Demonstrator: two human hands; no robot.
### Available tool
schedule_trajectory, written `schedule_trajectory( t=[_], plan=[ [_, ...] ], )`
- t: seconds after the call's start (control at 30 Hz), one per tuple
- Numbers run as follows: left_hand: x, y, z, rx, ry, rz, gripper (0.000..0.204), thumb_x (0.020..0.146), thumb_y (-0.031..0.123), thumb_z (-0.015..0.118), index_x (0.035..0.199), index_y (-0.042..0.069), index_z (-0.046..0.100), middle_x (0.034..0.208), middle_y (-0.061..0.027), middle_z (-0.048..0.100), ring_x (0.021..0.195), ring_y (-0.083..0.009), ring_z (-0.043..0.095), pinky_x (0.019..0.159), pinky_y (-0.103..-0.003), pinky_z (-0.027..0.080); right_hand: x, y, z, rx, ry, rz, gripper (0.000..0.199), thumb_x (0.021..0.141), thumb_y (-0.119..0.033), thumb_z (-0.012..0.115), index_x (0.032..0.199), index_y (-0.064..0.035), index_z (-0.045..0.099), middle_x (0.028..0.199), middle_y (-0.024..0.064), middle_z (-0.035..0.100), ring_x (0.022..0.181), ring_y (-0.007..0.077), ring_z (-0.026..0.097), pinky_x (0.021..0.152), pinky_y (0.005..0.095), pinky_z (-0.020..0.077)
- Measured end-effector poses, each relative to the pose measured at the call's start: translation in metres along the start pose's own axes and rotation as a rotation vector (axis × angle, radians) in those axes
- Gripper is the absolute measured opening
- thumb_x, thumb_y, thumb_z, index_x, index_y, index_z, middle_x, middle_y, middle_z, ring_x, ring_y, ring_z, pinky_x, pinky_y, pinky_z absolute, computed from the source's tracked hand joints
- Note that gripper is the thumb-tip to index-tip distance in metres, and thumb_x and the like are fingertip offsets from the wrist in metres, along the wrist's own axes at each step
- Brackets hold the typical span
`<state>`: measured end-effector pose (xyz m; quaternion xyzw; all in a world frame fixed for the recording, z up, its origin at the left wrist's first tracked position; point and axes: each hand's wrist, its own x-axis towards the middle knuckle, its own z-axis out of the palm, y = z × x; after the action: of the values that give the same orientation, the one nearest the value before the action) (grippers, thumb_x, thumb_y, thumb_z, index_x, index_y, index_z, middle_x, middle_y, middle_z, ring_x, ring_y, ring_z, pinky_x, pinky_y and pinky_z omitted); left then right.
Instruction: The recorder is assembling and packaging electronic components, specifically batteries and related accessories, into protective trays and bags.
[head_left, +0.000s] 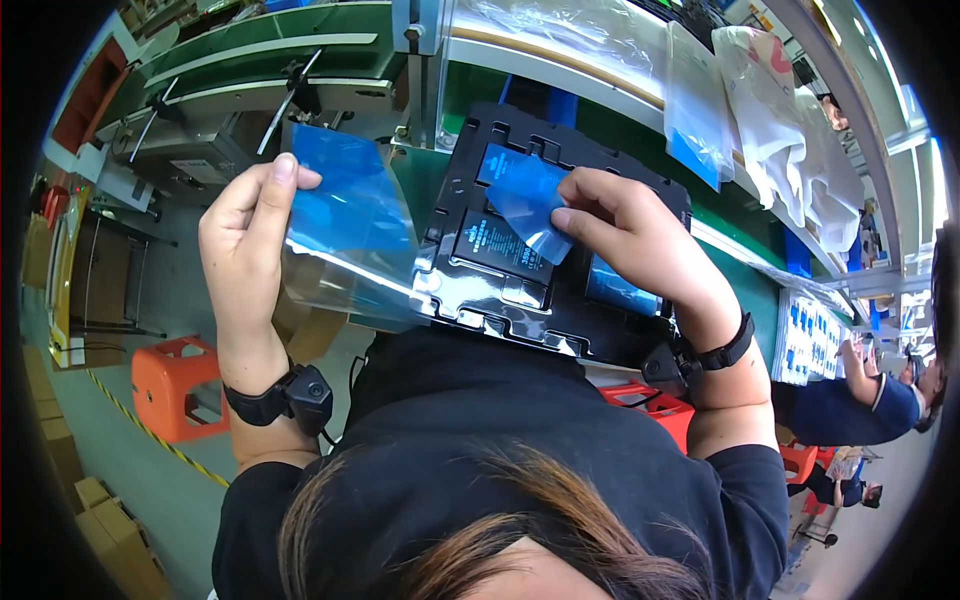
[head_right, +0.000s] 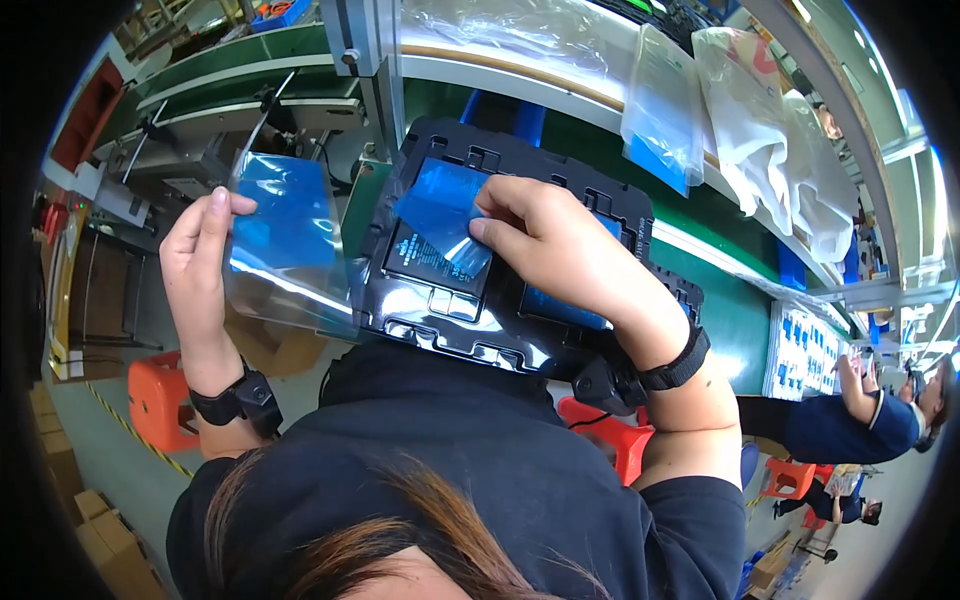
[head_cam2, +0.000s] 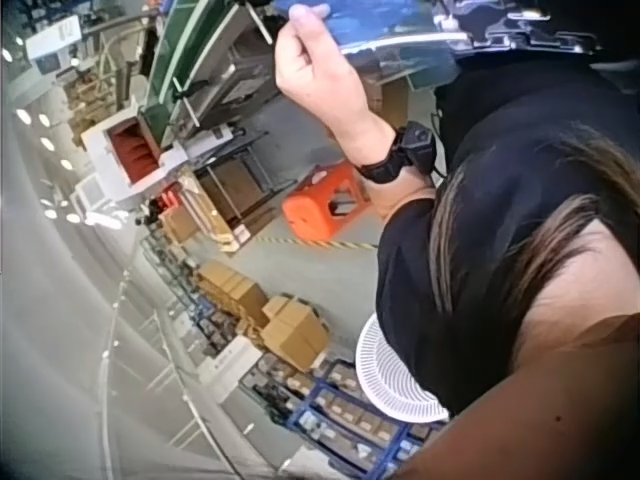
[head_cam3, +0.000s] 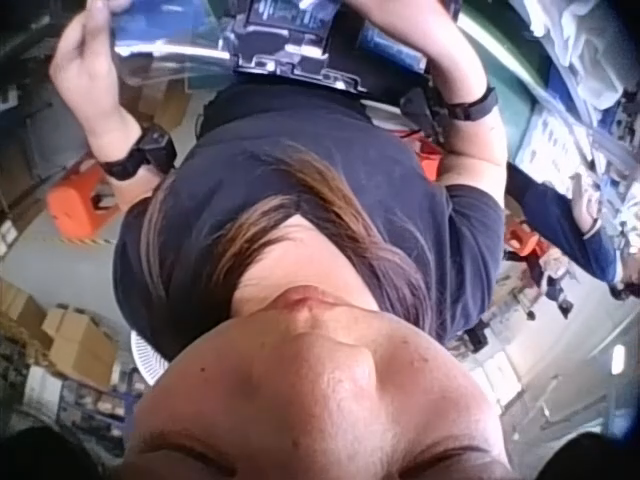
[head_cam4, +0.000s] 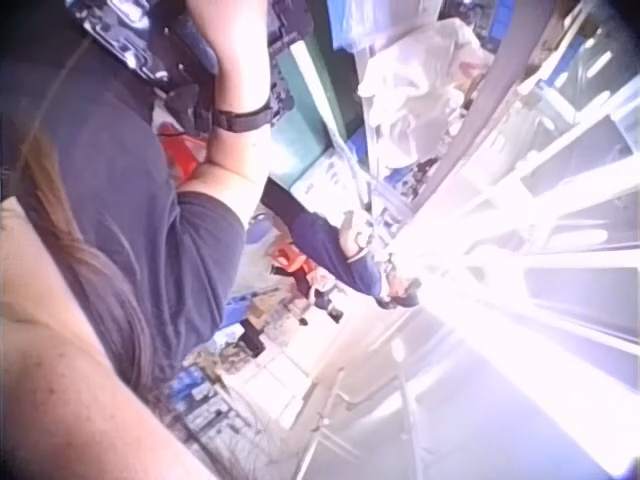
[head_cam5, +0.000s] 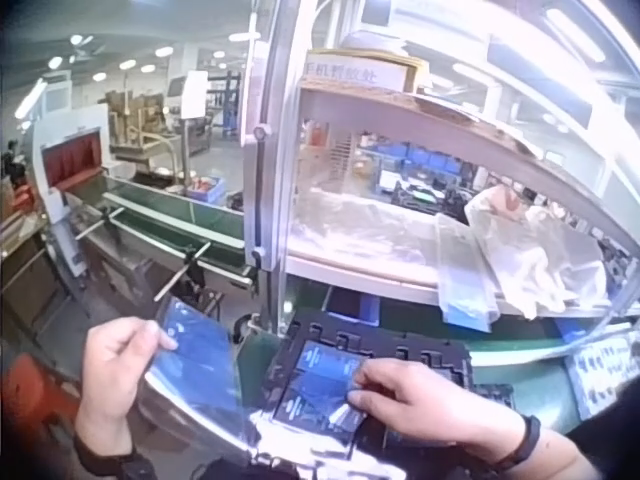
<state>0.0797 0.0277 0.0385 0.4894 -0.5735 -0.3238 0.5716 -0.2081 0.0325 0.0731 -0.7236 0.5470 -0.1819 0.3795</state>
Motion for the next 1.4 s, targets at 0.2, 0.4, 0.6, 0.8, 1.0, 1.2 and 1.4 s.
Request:
schedule_trajectory(
  t=[0.2,0.4,0.6,0.8,1.0,1.2,1.4],
  plan=[
    [0.0,-0.006,0.003,-0.025,-0.004,-0.013,0.025,0.09,0.022,0.058,0.083,-0.001,0.066,0.065,0.005,0.053,0.057,0.0001,0.039,0.052,-0.016,0.029,0.007,-0.002,0.01,-0.118,-0.031,-0.102,0.017,0.086,-0.011,0.058,0.093,0.0022,0.051,0.074,0.0079,0.052,0.07,0.0145,0.048,0.067,0.0289,0.041],
    [-0.002,-0.012,-0.004,0.008,0.002,-0.033,0.025,0.09,0.022,0.058,0.084,-0.001,0.066,0.067,0.0045,0.055,0.058,-0.0001,0.04,0.053,-0.016,0.03,0.006,-0.007,0.008,-0.039,-0.021,-0.061,0.012,0.087,-0.009,0.056,0.094,-0.0011,0.049,0.075,0.0052,0.053,0.066,0.0107,0.057,0.054,0.0236,0.0439],
    [-0.002,-0.012,-0.002,-0.025,0.022,-0.004,0.024,0.09,0.021,0.058,0.084,-0.001,0.066,0.067,0.004,0.056,0.059,-0.0001,0.042,0.054,-0.016,0.032,0.011,0.003,0.006,0.047,-0.041,0.094,0.011,0.088,-0.01,0.055,0.09,-0.0021,0.048,0.069,0.0001,0.05,0.06,0.0052,0.05,0.05,0.0214,0.0388],
    [-0.001,-0.016,0.0,-0.054,-0.014,-0.033,0.025,0.09,0.021,0.058,0.084,-0.002,0.065,0.066,0.0043,0.054,0.059,0.0,0.04,0.053,-0.016,0.031,0.011,0.0,0.012,-0.056,0.01,0.067,0.018,0.089,-0.017,0.055,0.085,0.0004,0.052,0.068,0.0019,0.05,0.063,0.0079,0.042,0.057,0.0253,0.0371],
    [0.001,-0.013,0.001,-0.018,0.01,0.004,0.024,0.09,0.02,0.058,0.083,-0.002,0.065,0.065,0.0049,0.053,0.059,0.0004,0.039,0.053,-0.016,0.03,0.017,0.002,0.026,-0.111,-0.037,0.022,0.022,0.088,-0.019,0.055,0.084,0.0023,0.055,0.064,0.0086,0.05,0.062,0.0129,0.044,0.058,0.0293,0.0387],
    [0.001,-0.016,0.001,-0.076,-0.017,-0.03,0.023,0.09,0.019,0.058,0.083,-0.002,0.065,0.068,0.0036,0.055,0.06,0.0,0.043,0.054,-0.016,0.033,0.022,0.006,0.024,-0.104,-0.091,0.007,0.022,0.088,-0.019,0.055,0.082,0.002,0.055,0.061,0.0063,0.048,0.059,0.0117,0.042,0.056,0.0288,0.0375],
    [0.002,-0.019,-0.001,-0.071,-0.02,-0.03,0.022,0.09,0.018,0.058,0.083,-0.002,0.065,0.068,0.0028,0.057,0.061,-0.0003,0.045,0.055,-0.015,0.034,0.026,0.008,0.018,-0.012,-0.154,0.031,0.021,0.088,-0.019,0.056,0.08,0.0003,0.055,0.06,0.0014,0.043,0.059,0.0071,0.038,0.053,0.0259,0.0334]
  ],
)
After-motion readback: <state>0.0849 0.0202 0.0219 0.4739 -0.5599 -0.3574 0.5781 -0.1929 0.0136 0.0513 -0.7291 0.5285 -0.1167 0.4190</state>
